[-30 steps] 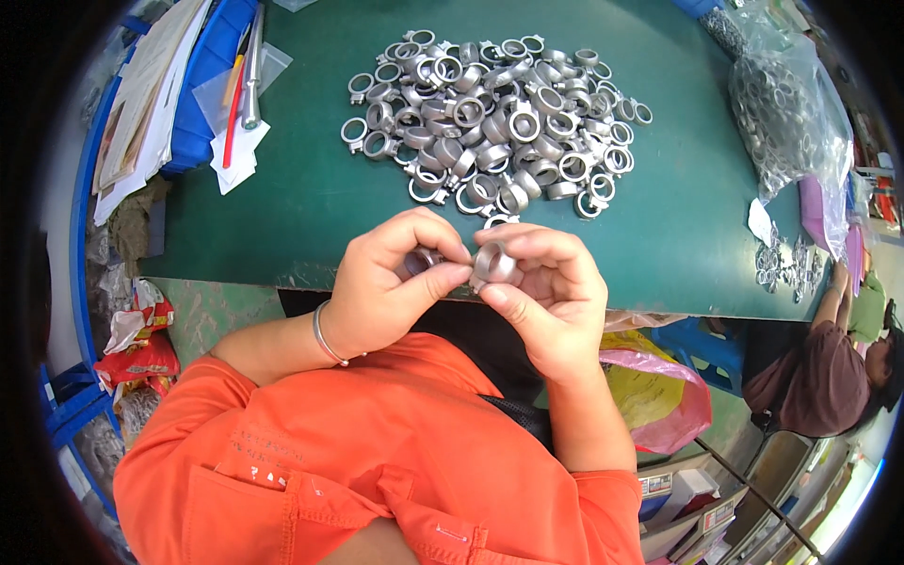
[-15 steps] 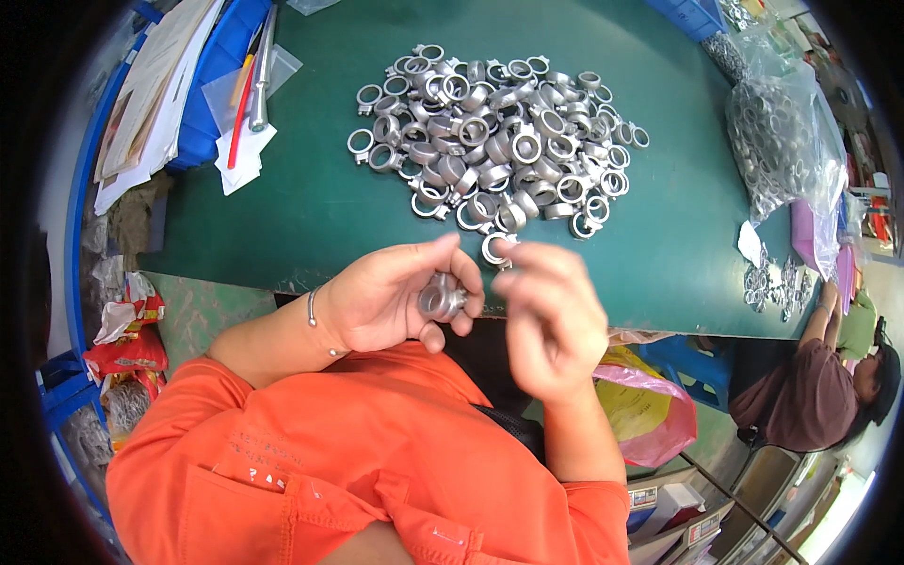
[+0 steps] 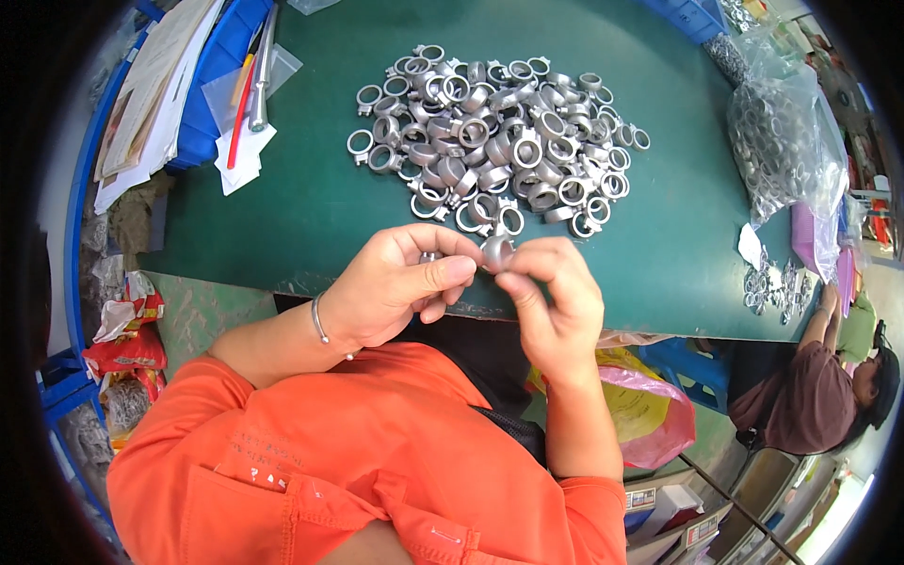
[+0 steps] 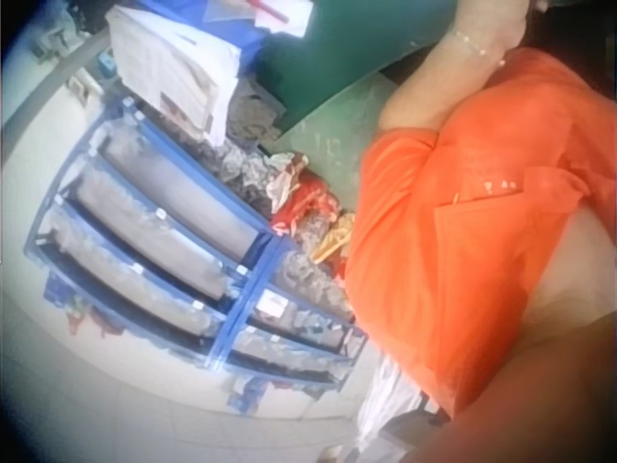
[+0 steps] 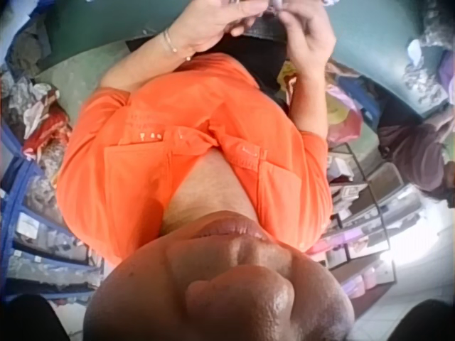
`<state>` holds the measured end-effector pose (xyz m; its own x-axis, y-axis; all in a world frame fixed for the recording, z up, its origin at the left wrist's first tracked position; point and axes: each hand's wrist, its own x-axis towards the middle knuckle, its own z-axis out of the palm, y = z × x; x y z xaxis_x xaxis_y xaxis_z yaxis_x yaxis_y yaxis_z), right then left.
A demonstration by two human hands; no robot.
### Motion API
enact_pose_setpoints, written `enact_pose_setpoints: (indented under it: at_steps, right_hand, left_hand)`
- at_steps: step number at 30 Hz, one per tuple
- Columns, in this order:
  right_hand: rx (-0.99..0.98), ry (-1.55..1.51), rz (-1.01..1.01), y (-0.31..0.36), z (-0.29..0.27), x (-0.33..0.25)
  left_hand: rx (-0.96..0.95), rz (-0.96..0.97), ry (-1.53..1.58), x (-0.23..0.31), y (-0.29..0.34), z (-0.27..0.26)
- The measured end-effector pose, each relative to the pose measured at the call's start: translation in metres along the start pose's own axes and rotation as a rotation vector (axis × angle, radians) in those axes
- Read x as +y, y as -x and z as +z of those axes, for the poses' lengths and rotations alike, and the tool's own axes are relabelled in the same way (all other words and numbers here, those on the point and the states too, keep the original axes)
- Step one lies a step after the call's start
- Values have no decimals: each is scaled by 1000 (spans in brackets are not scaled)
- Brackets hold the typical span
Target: The person picks up metal rings from a pile on the table, examines them, and places some into a yellow bag while leaving others in the pile.
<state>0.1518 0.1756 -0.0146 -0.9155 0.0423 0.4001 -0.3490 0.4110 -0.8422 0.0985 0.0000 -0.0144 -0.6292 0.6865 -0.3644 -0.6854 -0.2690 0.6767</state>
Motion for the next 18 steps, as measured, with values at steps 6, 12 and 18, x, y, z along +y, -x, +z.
enact_pose_setpoints:
  at_steps: [6,12,18]
  right_hand:
    - [10,-50,-6,11,7,2]
    - [12,-419,254,17,12,-7]
    - [163,-30,-16,12,14,-3]
  left_hand:
    - [11,108,-297,3,4,4]
    - [8,438,-512,-6,2,2]
    - [44,227,-304,-2,8,4]
